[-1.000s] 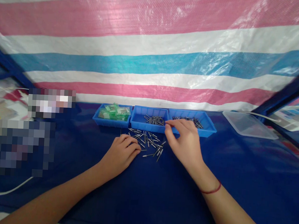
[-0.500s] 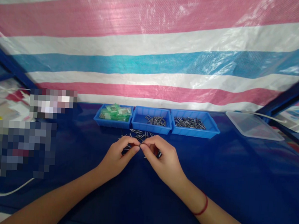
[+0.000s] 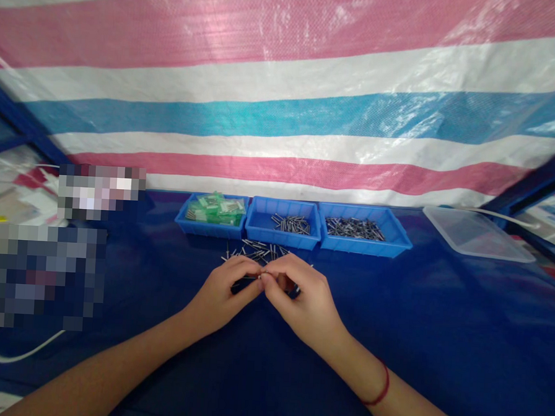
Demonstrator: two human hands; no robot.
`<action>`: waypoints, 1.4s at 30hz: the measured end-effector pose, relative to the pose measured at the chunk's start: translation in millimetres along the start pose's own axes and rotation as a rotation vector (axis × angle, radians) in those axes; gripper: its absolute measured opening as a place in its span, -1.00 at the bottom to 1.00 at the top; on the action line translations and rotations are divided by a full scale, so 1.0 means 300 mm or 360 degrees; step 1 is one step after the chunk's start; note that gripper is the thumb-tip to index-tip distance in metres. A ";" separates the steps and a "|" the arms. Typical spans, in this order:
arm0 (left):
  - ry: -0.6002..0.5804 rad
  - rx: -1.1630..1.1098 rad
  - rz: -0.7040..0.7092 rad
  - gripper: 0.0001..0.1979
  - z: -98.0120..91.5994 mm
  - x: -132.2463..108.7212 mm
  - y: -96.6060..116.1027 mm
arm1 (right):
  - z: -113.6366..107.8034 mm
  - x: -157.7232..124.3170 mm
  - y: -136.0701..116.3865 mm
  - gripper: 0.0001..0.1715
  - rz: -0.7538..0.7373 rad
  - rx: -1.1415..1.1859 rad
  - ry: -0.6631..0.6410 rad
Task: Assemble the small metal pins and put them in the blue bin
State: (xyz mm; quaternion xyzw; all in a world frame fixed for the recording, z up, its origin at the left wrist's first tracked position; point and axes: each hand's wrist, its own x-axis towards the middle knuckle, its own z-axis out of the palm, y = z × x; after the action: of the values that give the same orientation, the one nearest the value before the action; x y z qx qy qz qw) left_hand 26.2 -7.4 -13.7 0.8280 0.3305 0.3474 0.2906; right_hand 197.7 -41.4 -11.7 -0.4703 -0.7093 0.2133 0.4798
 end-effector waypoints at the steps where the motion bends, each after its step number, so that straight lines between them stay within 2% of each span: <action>1: -0.0004 -0.0012 0.0020 -0.89 -0.001 0.001 0.000 | -0.002 0.001 -0.002 -0.91 -0.0033 -0.0006 -0.0008; 8: 0.0132 -0.0034 -0.0048 -0.93 -0.016 0.003 0.007 | -0.017 0.005 -0.005 -0.89 -0.0122 -0.0030 -0.0012; 14: 0.0146 0.0036 -0.0102 -0.85 -0.033 -0.001 0.016 | -0.032 0.015 0.004 -0.87 -0.0149 -0.0111 -0.0103; 16: 0.0116 0.0139 -0.0104 -0.76 -0.038 -0.004 0.011 | -0.064 0.028 0.026 -0.85 -0.0107 -0.0228 0.0020; 18: 0.0057 0.0304 -0.0072 -0.72 -0.043 -0.006 0.004 | -0.116 0.045 0.062 -0.83 -0.0014 -0.0409 0.0283; 21: -0.0068 0.0604 -0.0034 -0.74 -0.052 -0.009 -0.005 | -0.214 0.071 0.131 -0.75 0.0162 -0.0835 0.0675; 23: -0.0138 0.0745 -0.0043 -0.77 -0.057 -0.011 -0.011 | -0.268 0.083 0.176 -0.73 0.0195 -0.1079 0.0777; 26: -0.0198 0.0849 -0.0043 -0.78 -0.058 -0.013 -0.018 | -0.304 0.093 0.230 -0.70 0.0212 -0.1308 0.0672; 29: -0.0251 0.0919 -0.0020 -0.82 -0.056 -0.016 -0.024 | -0.295 0.095 0.255 -0.65 0.0201 -0.1542 0.0499; 31: -0.0290 0.0960 0.0003 -0.85 -0.055 -0.017 -0.028 | -0.282 0.093 0.254 -0.65 0.0195 -0.1626 0.0484; 36: -0.0356 0.1013 0.0026 -0.84 -0.054 -0.017 -0.033 | -0.256 0.086 0.213 -0.70 0.0157 -0.1465 0.0484; 42: -0.0325 0.1106 0.0014 -0.84 -0.038 -0.020 -0.043 | -0.180 0.070 0.176 -0.76 -0.0022 -0.1221 0.0336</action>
State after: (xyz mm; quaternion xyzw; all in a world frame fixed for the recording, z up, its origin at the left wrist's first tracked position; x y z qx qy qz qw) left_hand 9.9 -1.2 -18.4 0.9091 0.3947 0.1312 0.0219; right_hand 267.7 -6.4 -17.1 -0.6300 -0.6874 -0.1197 0.3409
